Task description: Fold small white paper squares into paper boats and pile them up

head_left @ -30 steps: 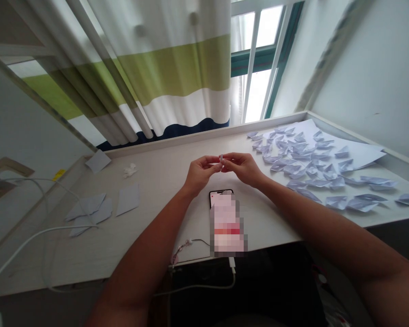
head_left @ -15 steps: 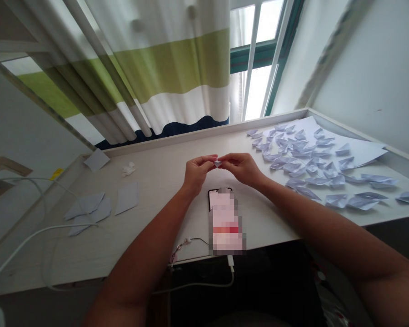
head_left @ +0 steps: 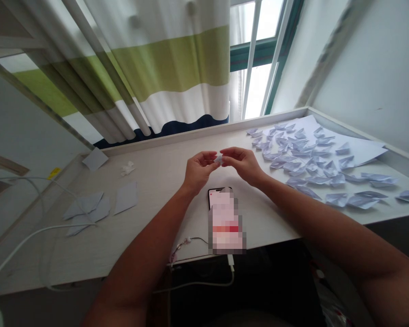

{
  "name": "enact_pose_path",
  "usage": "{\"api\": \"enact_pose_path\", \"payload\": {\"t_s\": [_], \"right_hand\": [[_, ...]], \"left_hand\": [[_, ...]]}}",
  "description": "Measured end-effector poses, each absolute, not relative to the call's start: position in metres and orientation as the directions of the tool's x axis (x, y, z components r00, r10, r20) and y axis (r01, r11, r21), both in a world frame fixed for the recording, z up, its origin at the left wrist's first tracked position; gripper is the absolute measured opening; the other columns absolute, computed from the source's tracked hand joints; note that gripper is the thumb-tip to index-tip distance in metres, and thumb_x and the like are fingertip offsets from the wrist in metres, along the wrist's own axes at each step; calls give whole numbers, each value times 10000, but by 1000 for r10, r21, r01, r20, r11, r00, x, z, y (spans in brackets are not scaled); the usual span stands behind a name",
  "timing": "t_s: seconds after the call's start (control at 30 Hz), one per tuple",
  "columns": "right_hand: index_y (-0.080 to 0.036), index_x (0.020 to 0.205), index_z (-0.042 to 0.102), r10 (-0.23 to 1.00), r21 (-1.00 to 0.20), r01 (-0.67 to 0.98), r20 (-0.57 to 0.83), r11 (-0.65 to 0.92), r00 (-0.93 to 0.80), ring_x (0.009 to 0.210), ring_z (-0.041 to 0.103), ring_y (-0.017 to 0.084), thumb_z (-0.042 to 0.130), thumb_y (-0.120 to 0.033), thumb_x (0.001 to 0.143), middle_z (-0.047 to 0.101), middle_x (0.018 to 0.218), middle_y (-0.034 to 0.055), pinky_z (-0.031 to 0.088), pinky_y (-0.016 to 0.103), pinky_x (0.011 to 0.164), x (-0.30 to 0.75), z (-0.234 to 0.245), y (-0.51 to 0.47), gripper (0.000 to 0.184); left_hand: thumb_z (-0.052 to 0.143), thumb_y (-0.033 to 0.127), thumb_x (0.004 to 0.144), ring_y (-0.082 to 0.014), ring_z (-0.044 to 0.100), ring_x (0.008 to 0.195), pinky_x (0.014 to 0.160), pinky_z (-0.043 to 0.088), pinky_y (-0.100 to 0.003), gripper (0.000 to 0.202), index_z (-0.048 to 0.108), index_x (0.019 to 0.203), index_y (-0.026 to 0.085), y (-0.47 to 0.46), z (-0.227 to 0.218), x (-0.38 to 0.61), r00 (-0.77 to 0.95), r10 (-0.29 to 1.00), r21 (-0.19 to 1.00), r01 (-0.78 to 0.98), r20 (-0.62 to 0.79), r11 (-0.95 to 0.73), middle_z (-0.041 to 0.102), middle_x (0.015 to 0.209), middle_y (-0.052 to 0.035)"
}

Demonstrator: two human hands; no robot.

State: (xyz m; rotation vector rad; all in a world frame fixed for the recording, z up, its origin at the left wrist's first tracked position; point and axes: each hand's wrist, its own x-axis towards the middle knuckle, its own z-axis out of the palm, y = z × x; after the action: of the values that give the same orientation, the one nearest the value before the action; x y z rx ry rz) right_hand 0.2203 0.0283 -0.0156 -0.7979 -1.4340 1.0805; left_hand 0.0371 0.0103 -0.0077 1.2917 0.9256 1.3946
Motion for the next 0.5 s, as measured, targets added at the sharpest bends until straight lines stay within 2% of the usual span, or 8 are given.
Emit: {"api": "enact_pose_path", "payload": {"t_s": [0.17,0.3,0.4,0.5], "right_hand": [[-215,855,821,887,-905,12,415,426,-205,794,744,213,906,-523,838,815,833,49,648,430,836,224,-12,26,321],[-209,844,803,886,-902,20,418,431,-203,746,723,192,895,-484,857,796,798,39,635,400,773,223,-12,25,290],[-207,843,782,894,-911,-29,410,411,-181,727,721,184,889,-505,859,788,800,36,643,387,733,221,-13,26,317],[-210,857,760,909,-918,-126,392,376,-140,726,740,189,904,-546,837,770,794,27,677,404,742,218,-15,29,366]], "left_hand": [[1001,397,710,-202,781,897,969,630,-424,381,840,972,172,9,-7,34,106,974,970,-162,198,-180,840,945,-70],[956,481,769,-202,772,852,830,636,-365,353,866,919,174,10,-6,32,155,966,978,-55,206,-199,840,889,-82],[959,495,762,-200,770,836,801,649,-362,354,861,899,184,11,-7,34,104,968,972,-80,227,-219,835,877,-68],[977,482,745,-196,781,872,888,670,-395,368,839,902,179,11,-9,37,40,975,964,-162,220,-211,832,922,-58]]}}
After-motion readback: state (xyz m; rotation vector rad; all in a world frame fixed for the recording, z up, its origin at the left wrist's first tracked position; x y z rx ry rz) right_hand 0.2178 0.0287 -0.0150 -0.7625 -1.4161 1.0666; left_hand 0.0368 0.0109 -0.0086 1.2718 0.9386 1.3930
